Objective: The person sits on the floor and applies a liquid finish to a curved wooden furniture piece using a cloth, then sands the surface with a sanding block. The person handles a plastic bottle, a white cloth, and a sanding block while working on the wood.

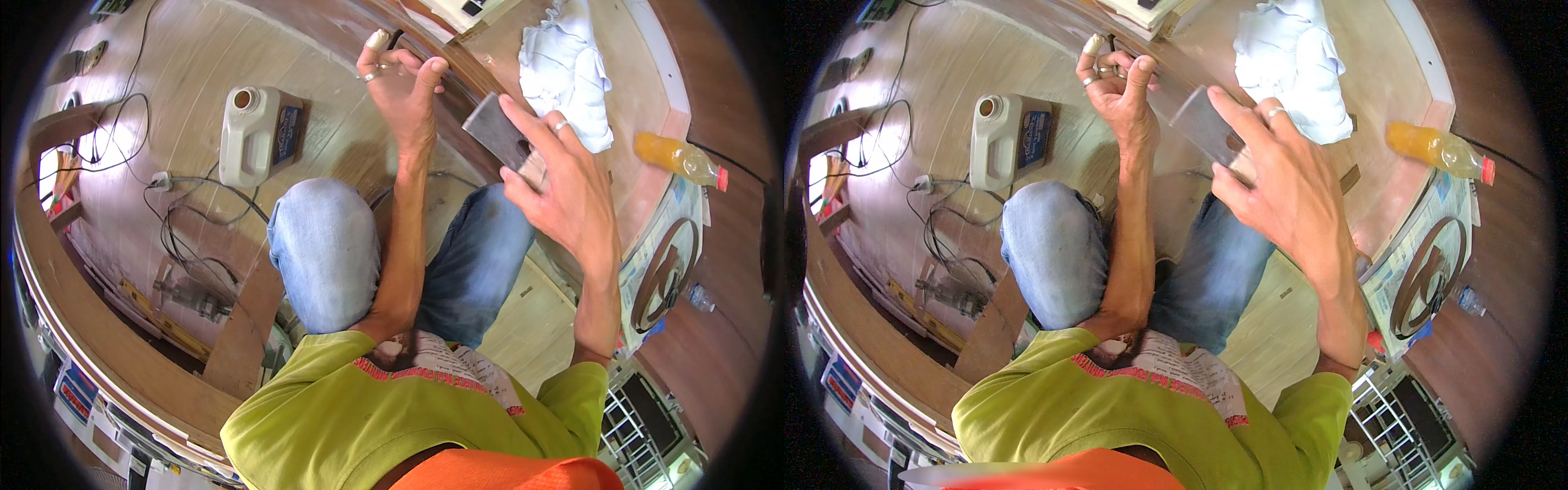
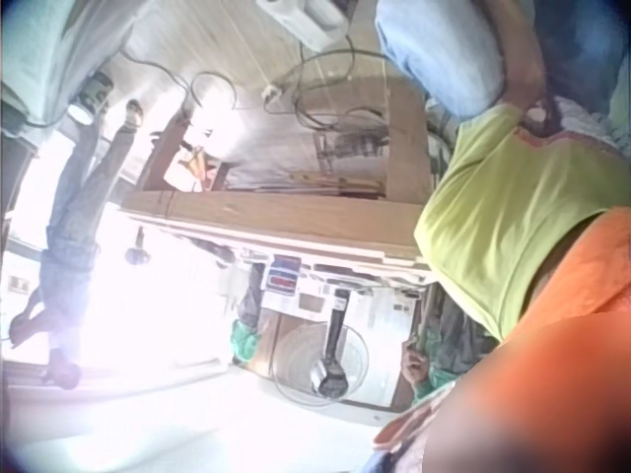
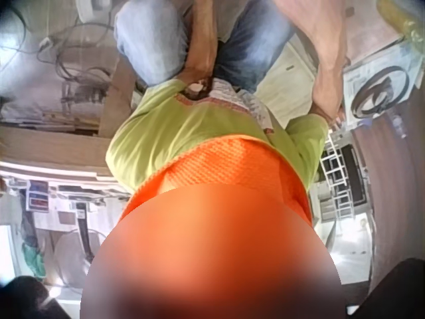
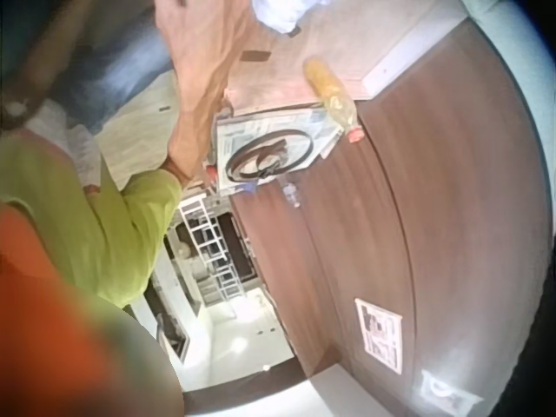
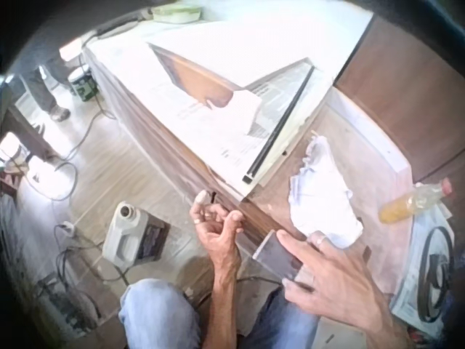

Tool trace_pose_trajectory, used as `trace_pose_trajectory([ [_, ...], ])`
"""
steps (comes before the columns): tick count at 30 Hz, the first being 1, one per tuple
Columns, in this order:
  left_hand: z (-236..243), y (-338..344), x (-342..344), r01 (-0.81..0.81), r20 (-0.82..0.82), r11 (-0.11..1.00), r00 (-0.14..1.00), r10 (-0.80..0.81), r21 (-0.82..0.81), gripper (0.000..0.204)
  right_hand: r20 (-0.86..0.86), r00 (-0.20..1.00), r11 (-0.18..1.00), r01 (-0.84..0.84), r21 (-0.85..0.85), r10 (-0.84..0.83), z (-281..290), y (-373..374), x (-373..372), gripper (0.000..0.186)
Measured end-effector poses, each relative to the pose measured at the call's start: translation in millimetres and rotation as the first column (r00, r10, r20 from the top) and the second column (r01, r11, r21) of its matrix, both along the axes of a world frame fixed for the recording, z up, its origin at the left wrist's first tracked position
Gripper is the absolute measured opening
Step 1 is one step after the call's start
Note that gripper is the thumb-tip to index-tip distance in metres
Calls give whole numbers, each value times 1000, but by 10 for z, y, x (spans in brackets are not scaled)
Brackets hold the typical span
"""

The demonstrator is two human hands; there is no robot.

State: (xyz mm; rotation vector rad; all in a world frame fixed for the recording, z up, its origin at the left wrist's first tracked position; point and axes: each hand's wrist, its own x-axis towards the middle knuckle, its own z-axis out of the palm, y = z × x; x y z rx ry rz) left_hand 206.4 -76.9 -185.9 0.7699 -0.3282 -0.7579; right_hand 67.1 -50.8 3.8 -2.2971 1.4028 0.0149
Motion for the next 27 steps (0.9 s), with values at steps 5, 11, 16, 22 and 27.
trace_pose_trajectory([
  [5,-3,-8,-28,5,15,1000,1000,-5,4,71,27,1000,1000,16,-25,-15,-18,41,-16,70],
  [11,-8,-7,-19,8,12,1000,1000,-8,14,71,-10,1000,999,-1,-33,1,12,47,-51,68],
  [16,-8,6,-13,17,-24,1000,1000,-17,-2,74,-11,1000,999,-23,-41,23,16,22,24,66],
  [22,-36,-17,-19,30,-18,999,999,-30,-18,77,-3,1000,999,-9,-33,9,-8,48,-29,67],
  [27,-17,-7,-10,31,-27,1000,999,-31,-1,76,29,999,1000,19,-19,-19,-9,23,-15,73],
])
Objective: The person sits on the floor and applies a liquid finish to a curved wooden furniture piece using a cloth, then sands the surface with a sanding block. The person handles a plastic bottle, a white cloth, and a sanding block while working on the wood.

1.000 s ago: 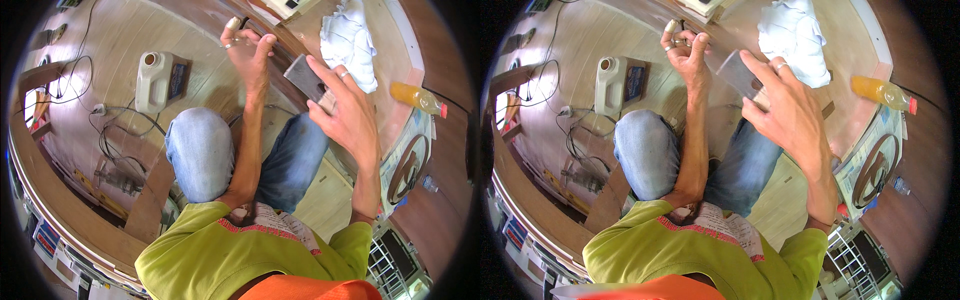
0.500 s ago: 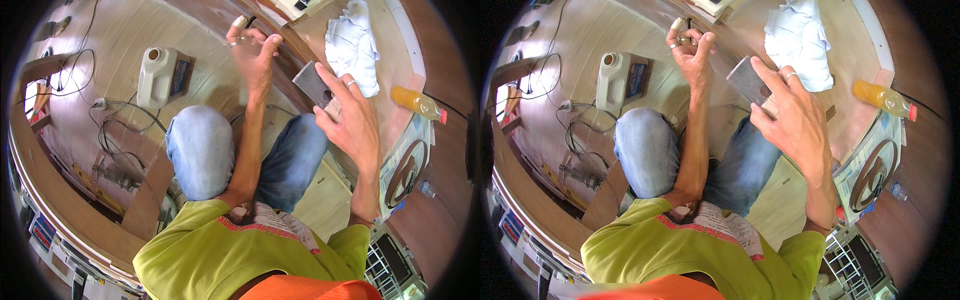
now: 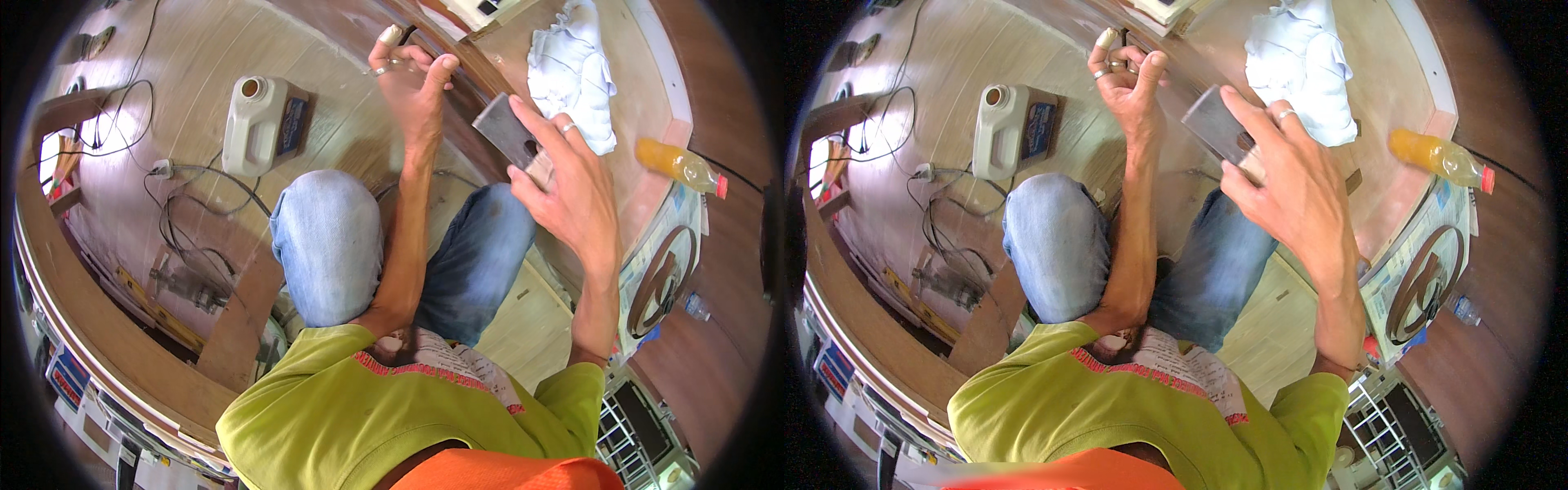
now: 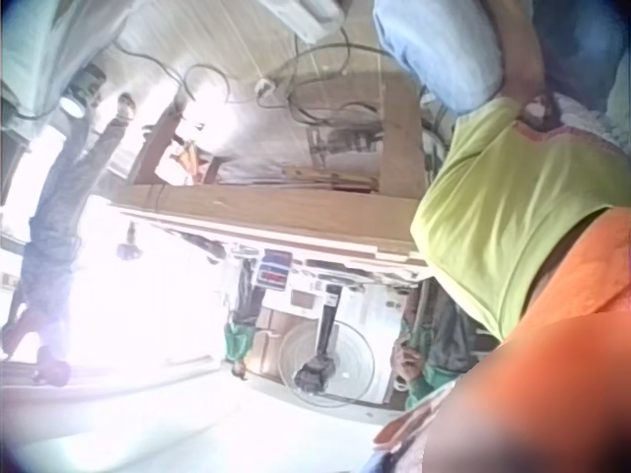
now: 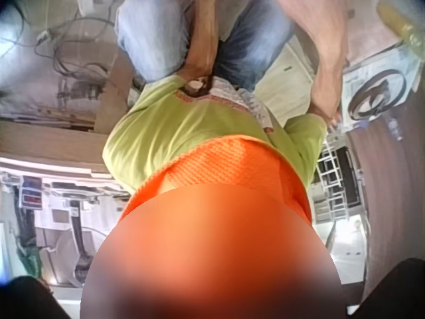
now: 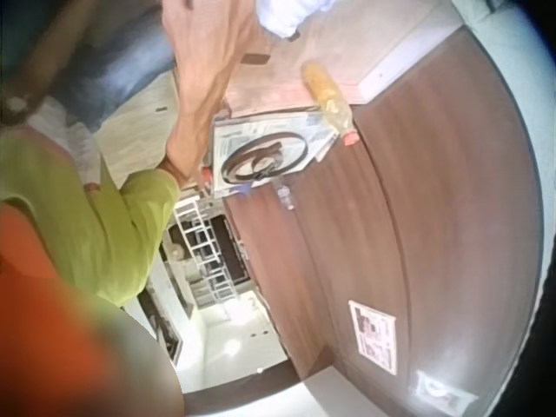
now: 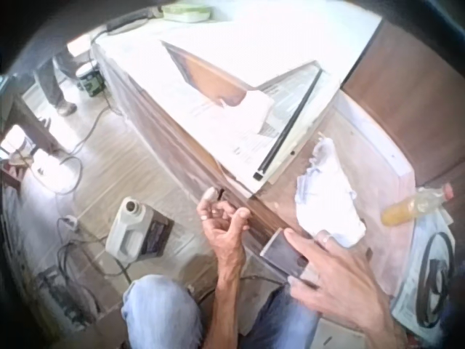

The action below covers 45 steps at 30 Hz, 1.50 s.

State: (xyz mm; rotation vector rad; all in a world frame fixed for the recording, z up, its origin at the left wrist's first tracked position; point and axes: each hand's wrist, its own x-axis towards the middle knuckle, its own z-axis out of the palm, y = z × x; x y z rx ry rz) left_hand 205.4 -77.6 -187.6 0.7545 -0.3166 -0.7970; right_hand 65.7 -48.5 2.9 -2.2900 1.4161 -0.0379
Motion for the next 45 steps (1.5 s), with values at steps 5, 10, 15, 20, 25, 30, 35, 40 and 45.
trace_pose_trajectory([
  [5,-13,-4,-8,-2,-4,1000,1000,2,-9,76,-40,999,1000,-27,-6,26,3,-30,41,67],
  [10,-11,15,13,20,28,999,999,-21,32,78,-32,999,999,-43,7,43,24,-21,-10,67],
  [15,-4,-3,1,-22,-2,1000,1000,22,0,73,-56,997,999,-51,4,51,42,-57,91,66],
  [20,4,3,-13,33,10,999,999,-34,19,80,-7,1000,1000,-7,18,7,33,-10,-34,71],
  [25,29,12,11,-1,-1,1000,1000,1,16,76,-12,1000,1000,-19,23,19,42,-37,27,70],
  [30,20,-34,-35,-43,6,999,999,43,-13,69,-31,999,999,-27,17,28,55,-39,-21,66],
  [35,52,19,11,-10,-1,1000,1000,10,12,71,-34,999,999,-21,26,22,51,-32,-15,65],
  [40,6,11,-1,10,-15,1000,1000,-10,2,78,-9,999,999,-31,9,31,33,-39,28,65],
  [45,-1,-2,-5,-13,12,1000,1000,13,5,74,29,999,999,-41,-5,41,-9,-40,-15,65],
])
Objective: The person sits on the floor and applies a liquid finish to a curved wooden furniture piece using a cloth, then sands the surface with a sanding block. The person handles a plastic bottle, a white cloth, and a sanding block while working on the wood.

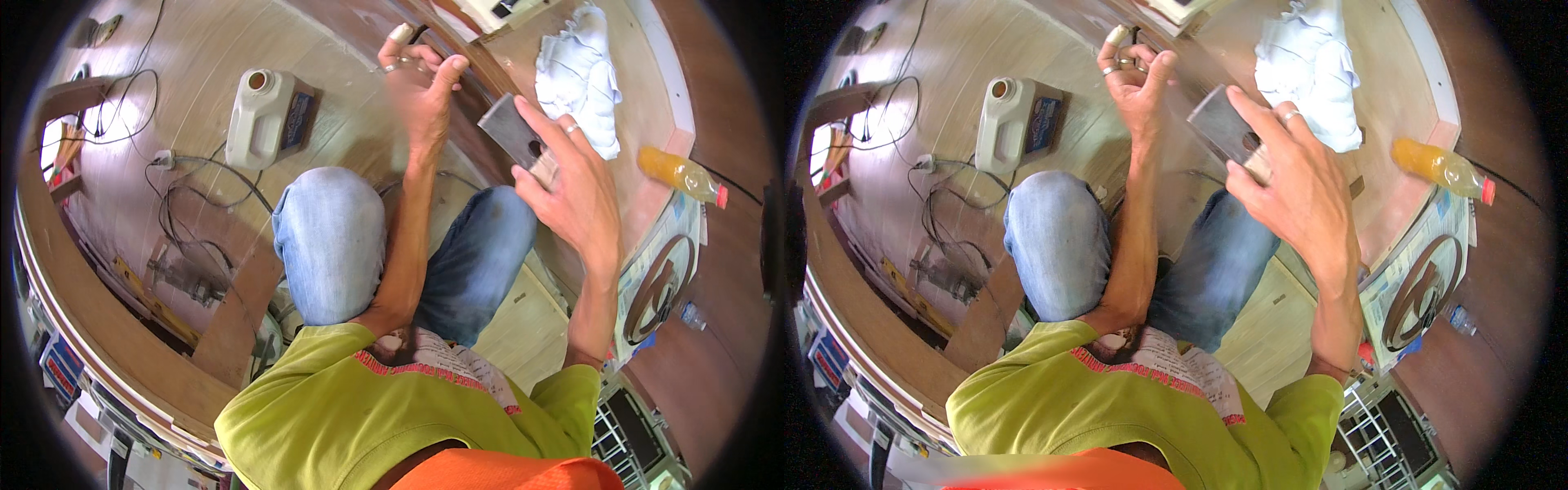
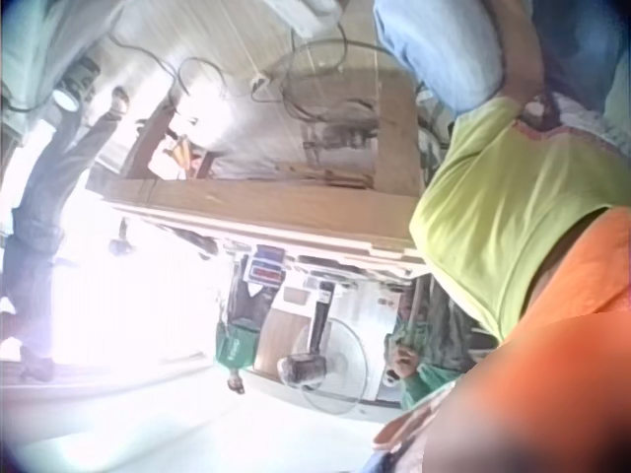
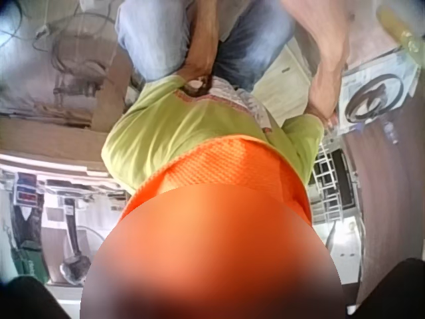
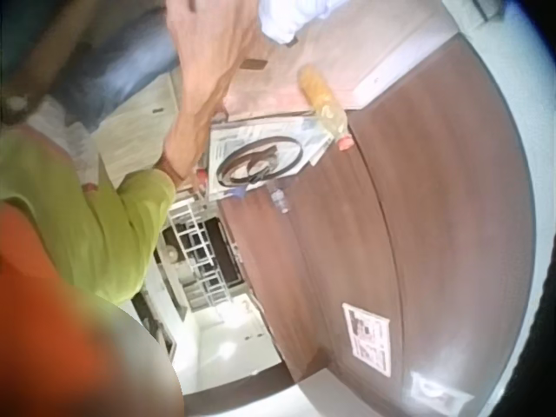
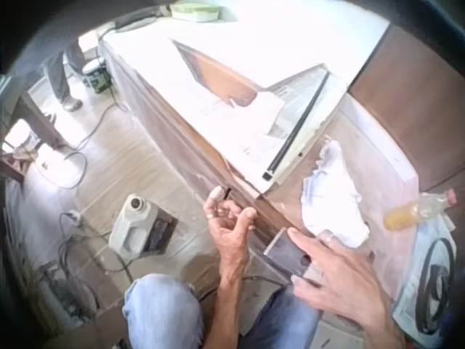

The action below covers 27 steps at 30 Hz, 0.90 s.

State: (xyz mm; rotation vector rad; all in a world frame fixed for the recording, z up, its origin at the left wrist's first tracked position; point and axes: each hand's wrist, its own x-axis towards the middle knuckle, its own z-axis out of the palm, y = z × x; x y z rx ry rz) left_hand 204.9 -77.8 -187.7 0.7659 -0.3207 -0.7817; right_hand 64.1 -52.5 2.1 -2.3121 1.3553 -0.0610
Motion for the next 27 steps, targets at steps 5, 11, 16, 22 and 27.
trace_pose_trajectory([
  [5,17,1,12,-37,-9,999,999,37,10,69,-26,1000,1000,-5,0,5,0,-39,132,65],
  [11,35,-2,-21,-4,11,1000,1000,4,15,72,5,1000,1000,11,-15,-11,-9,-11,53,68],
  [16,53,7,-11,21,-14,1000,1000,-21,8,73,-2,1000,1000,24,-18,-24,-14,-55,125,70],
  [22,27,3,-4,-9,-10,1000,1000,9,25,71,-24,1000,1000,10,-26,-11,-25,-66,111,62],
  [27,55,4,-9,-5,-4,1000,1000,5,5,71,-3,1000,998,-7,-63,7,-58,-48,52,61],
])
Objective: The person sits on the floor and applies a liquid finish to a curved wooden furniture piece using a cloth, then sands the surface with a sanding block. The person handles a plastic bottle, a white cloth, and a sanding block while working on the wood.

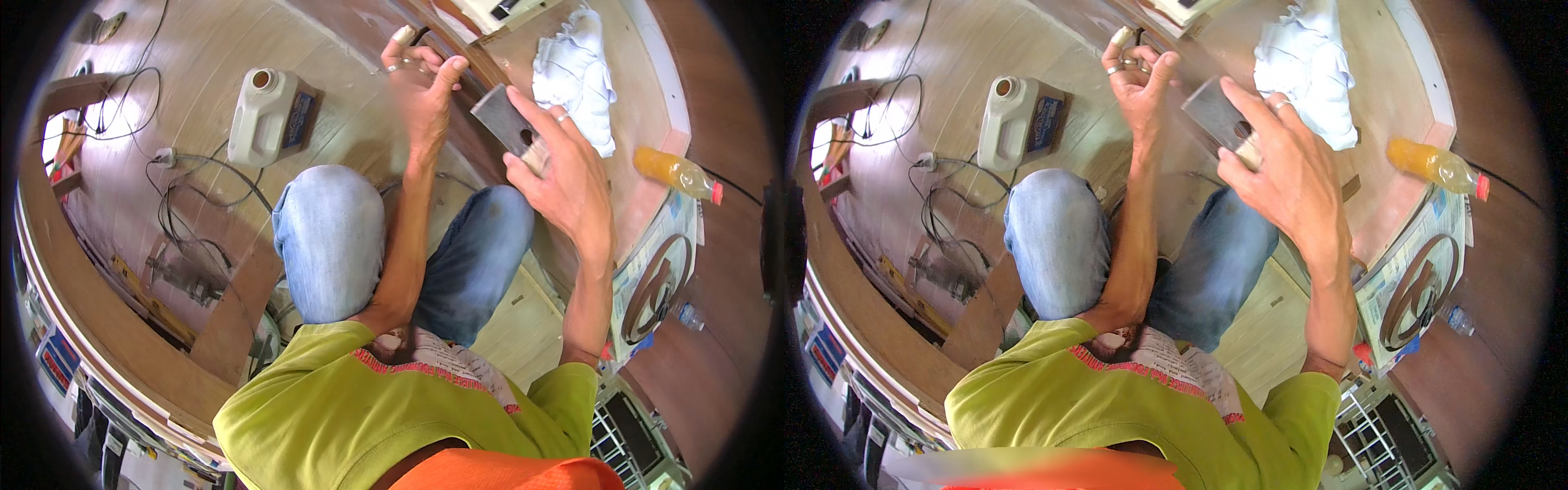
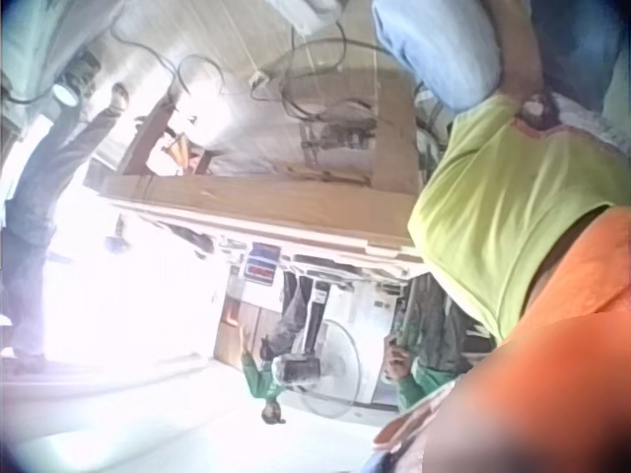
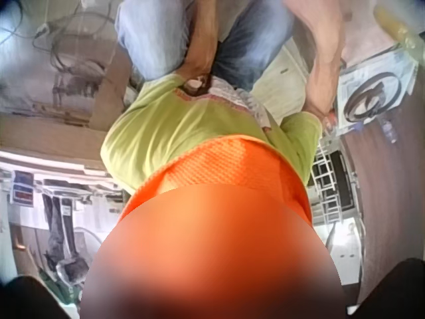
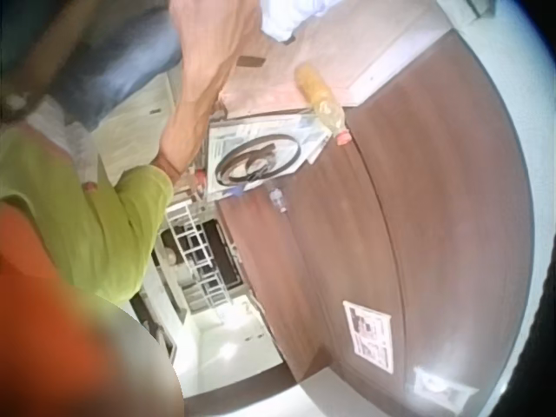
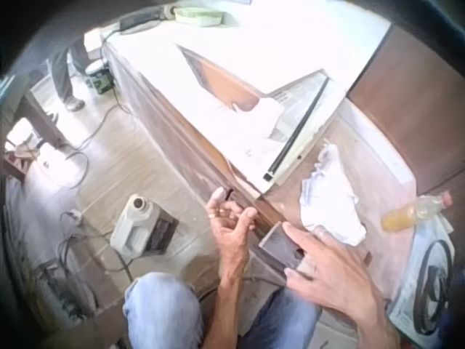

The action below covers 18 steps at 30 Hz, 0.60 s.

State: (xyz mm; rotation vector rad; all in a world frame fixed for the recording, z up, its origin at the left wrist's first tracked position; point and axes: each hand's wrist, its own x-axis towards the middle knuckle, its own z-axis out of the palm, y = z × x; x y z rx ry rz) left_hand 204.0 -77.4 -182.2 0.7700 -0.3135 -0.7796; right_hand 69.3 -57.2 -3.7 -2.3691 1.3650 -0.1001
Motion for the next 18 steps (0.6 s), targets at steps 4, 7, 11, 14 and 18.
trace_pose_trajectory([
  [4,4,16,-11,4,11,1000,1000,-4,9,70,25,1000,1000,7,25,-7,-30,-41,46,62],
  [7,7,34,-27,16,16,1000,1000,-16,22,72,31,999,999,30,18,-31,-62,-41,53,67],
  [11,34,61,3,17,149,997,988,-28,69,87,258,955,989,138,45,-145,35,145,-223,67],
  [14,301,127,-57,-85,413,951,910,-48,298,96,373,907,979,203,21,-196,-48,414,-463,68],
  [18,491,137,-178,-151,400,907,916,-20,392,107,526,792,948,302,104,-310,-226,846,-614,71],
])
